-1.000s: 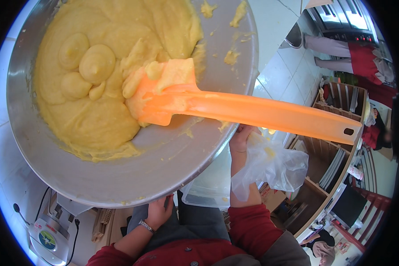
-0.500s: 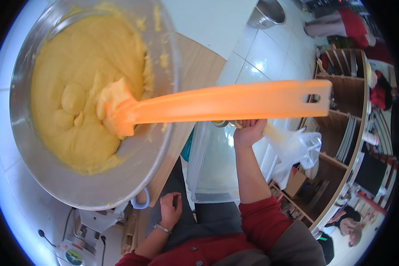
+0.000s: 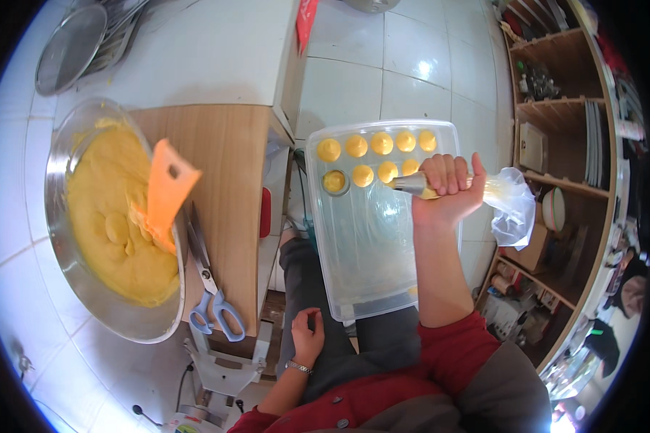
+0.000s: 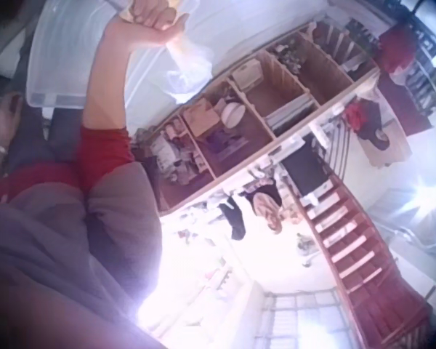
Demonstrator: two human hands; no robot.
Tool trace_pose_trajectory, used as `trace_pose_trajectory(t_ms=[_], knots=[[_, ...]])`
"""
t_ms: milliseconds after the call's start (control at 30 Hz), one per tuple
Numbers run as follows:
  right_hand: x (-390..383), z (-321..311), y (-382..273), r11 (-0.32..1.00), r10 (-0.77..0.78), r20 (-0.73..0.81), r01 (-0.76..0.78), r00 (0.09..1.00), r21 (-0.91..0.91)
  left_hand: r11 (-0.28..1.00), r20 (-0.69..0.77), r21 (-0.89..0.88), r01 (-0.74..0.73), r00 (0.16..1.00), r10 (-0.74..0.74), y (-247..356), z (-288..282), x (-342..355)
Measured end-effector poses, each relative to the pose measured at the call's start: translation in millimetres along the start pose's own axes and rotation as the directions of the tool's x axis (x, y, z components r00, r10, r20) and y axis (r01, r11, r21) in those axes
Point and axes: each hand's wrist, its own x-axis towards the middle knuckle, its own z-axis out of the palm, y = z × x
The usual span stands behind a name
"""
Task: The person pipes portions of yellow dough from a plastic pastry bag onto a clear plastic tray lid, refill the bag from a large metal bowl using a spatula, and then continues piping dough onto the lid.
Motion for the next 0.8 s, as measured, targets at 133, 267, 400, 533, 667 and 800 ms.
trace_pose_trajectory(t_ms=[133,267,400,533,667,800], knots=[[-5.7,-1.2,-39.9,0.979,-0.069,0.001,0.068,0.998,0.19,0.999,0.028,-0.047,0.002,1.0,-0.001,0.7,-12.1,15.3],[-29.7,-20.7,-99.1,0.926,-0.179,-0.02,0.176,0.984,0.334,0.983,0.145,0.074,-0.169,0.977,0.157,-3.9,-28.8,38.2],[-82.2,-39.7,-182.2,0.841,-0.373,-0.113,0.387,0.921,0.379,0.962,0.259,0.121,-0.247,0.943,0.209,15.4,-57.5,53.8],[-147.0,-61.5,-261.2,0.744,-0.471,-0.197,0.508,0.859,0.434,0.882,0.454,0.265,-0.39,0.857,0.243,14.0,-84.3,49.9],[-178.4,-77.9,-320.1,0.683,-0.456,0.048,0.314,0.889,0.66,0.842,0.465,0.342,-0.417,0.854,0.234,-6.8,-99.7,20.9],[-182.1,-60.4,-365.1,0.719,-0.43,0.215,0.188,0.877,0.669,0.909,0.313,0.308,-0.282,0.932,0.183,-26.6,-86.4,-26.4]])
